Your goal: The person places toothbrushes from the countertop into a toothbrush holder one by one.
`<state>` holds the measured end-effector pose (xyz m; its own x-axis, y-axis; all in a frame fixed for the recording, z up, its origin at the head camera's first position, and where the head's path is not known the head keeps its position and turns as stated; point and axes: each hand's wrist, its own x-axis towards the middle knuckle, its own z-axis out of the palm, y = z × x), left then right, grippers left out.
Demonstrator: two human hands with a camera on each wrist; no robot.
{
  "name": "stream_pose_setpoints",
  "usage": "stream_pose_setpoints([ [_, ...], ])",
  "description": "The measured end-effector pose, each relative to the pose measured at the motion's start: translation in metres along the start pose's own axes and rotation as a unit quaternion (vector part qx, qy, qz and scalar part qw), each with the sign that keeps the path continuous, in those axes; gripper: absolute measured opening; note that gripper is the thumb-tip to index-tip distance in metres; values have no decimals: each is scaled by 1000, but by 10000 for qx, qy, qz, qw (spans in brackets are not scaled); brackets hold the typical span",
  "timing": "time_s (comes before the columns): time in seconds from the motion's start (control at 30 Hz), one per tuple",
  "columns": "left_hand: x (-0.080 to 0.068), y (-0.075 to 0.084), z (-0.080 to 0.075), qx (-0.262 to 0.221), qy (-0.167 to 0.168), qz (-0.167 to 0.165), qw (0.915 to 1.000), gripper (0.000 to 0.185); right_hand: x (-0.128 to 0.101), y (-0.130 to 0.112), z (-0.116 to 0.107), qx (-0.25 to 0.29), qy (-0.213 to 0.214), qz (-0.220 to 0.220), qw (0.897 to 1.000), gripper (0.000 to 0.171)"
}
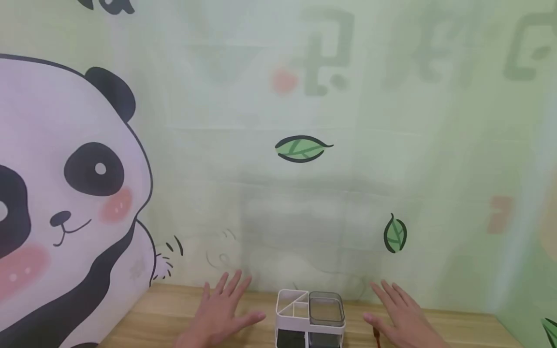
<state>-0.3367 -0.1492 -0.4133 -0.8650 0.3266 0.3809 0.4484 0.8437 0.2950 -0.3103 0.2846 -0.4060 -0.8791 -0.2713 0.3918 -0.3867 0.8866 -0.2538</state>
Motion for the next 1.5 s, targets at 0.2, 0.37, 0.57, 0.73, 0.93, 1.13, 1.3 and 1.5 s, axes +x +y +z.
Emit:
stream_pose_setpoints([
  [0.2, 4, 9, 6, -211, 170, 5, 9996, 94, -4, 4, 0, 109, 73, 96, 9999, 76],
  [0.37, 9, 20, 9, -466, 301, -9, 9985, 92, -2, 10, -6, 695, -273, 558, 9956, 80],
  [0.57, 18, 30, 18, -1118, 414, -55, 9929, 89, -3, 19, -11, 1403, -441, 951, 9845, 84],
  [0.73, 26, 37, 27, -1849, 482, -26, 9816, 88, -6, 25, -14, 1640, -467, 1390, 9755, 88],
  [0.93, 30, 48, 33, -2905, 332, -153, 9562, 85, -6, 34, -18, 1725, -562, 1824, 9663, 93],
  [1.13, 30, 52, 34, -3304, 156, -236, 9434, 90, -11, 45, -22, 1555, -481, 1765, 9707, 80],
  [1.3, 27, 52, 35, -3371, 24, -275, 9410, 89, -14, 56, -22, 1668, -552, 1975, 9644, 79],
  [1.5, 26, 54, 39, -3575, -50, -80, 9339, 86, -17, 72, -18, 1804, -825, 2163, 9560, 66],
])
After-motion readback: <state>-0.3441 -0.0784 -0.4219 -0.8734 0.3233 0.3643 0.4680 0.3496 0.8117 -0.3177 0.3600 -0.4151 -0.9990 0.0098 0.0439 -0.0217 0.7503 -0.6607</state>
